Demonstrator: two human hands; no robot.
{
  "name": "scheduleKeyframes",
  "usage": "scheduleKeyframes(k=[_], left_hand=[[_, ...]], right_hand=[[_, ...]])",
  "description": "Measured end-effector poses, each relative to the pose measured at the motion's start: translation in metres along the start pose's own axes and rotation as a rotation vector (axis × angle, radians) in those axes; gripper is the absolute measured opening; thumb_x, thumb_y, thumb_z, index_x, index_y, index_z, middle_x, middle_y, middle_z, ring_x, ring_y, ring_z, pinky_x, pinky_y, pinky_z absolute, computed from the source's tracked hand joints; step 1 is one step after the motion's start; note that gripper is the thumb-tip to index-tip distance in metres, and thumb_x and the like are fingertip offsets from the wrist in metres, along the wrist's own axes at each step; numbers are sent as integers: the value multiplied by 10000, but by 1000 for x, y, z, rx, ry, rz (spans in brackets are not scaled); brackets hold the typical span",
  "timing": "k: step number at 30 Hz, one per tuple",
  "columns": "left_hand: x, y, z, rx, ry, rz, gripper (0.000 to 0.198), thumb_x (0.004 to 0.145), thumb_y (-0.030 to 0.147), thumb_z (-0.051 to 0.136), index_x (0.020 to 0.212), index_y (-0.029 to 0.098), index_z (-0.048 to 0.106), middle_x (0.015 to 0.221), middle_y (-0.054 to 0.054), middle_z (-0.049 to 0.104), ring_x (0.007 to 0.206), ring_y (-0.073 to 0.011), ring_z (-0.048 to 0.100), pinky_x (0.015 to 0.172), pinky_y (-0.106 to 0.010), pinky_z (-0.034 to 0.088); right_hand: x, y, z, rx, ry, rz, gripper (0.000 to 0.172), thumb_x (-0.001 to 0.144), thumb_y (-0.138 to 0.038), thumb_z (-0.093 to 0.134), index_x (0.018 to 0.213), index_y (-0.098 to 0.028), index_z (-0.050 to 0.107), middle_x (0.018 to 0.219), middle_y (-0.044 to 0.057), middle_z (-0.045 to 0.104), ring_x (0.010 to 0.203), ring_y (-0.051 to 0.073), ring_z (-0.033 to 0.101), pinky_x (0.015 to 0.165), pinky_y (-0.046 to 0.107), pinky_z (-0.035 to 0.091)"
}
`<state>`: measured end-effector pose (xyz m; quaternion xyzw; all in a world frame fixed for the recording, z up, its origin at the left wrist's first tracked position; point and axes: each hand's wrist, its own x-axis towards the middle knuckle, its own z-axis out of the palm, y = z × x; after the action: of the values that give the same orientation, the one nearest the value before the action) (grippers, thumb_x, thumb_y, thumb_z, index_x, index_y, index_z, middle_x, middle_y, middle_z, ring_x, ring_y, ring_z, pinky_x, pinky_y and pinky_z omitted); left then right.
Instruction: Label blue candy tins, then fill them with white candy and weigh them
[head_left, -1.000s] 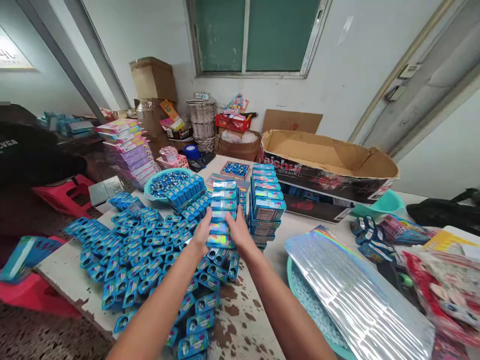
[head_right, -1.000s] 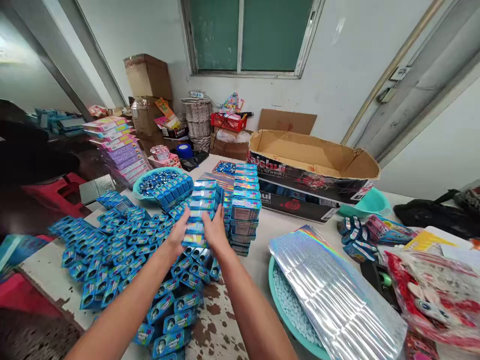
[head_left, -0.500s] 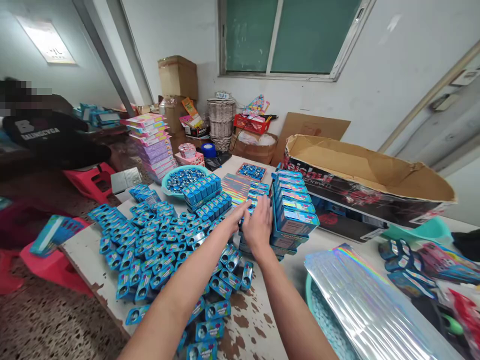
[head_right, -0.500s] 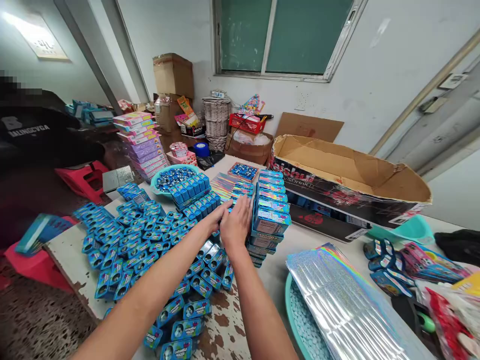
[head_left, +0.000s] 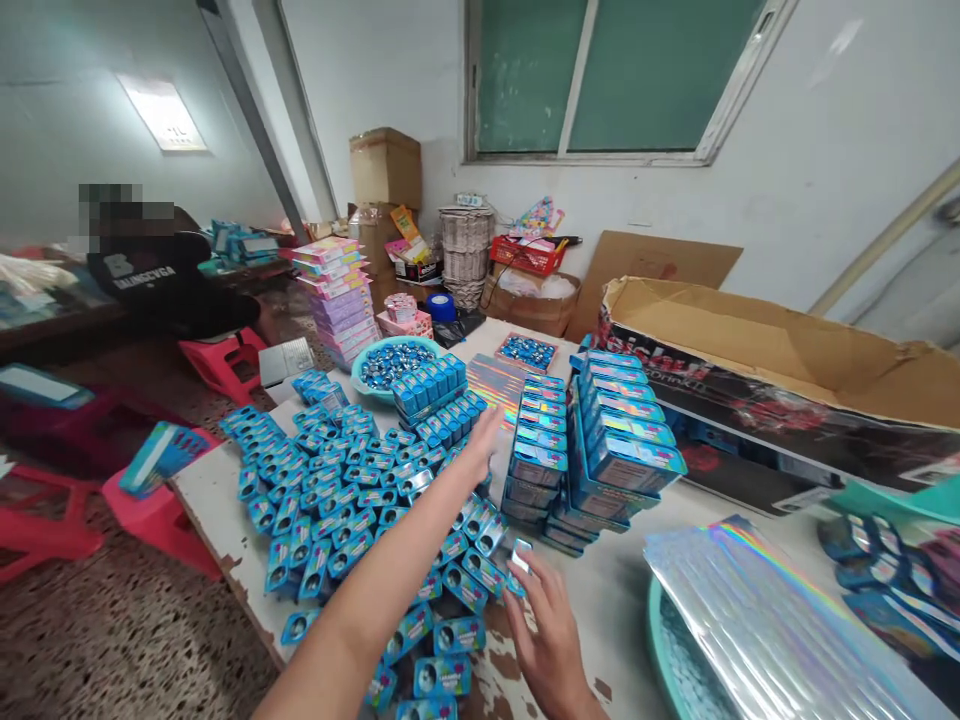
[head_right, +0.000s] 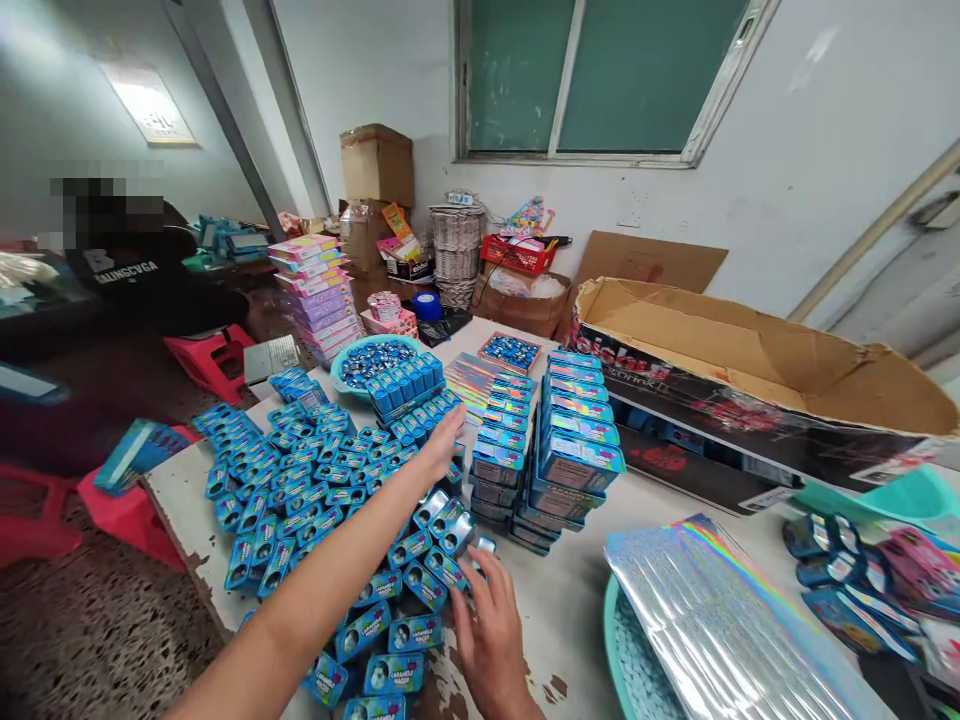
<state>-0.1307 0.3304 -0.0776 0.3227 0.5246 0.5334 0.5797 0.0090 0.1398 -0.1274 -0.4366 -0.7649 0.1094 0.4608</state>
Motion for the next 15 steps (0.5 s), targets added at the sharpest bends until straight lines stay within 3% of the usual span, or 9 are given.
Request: scheduleKeyframes(k=[3,5,8,11,15], left_hand=[[19,-1,-70,163,302,185,806,686,448,696,1359,217,318,1418,-152,383,1285,-277,396,1034,-412,338],[40,0,-121,328,485,252,952,631,357,749,1404,206,215,1464,-156,297,1344,-284,298,1080,-408,278],[75,-1,-181,529,560,260,1129,545,270,798,1432,161,109,1505,-192,166,1396,-307,149,1128,-405,169],[106,-8,-208,563,445,247,1208,486,228,820,1434,154,75,1500,-212,152,1395,-319,140,1125,-415,164],[127,-15,-208,549,380,272,1239,442,212,829,1429,199,80,1487,-176,168,1382,-309,184,1115,-412,186]], right_hand=[[0,0,7,81,-60,75,260,860,-227,548,1116,-241,592,1040,87,648,972,223,619,779,347,546],[16,0,20,138,-96,141,236,863,-264,545,1087,-238,614,1015,84,661,945,220,632,782,337,544],[54,-1,49,223,-166,233,236,865,-305,533,1057,-218,638,1020,87,662,937,211,638,795,317,537],[85,-4,77,305,-204,292,253,852,-326,540,1048,-209,649,1020,85,658,923,201,637,770,294,536],[95,-3,102,393,-202,404,270,817,-358,572,1021,-210,670,1011,86,663,906,214,639,745,313,541]])
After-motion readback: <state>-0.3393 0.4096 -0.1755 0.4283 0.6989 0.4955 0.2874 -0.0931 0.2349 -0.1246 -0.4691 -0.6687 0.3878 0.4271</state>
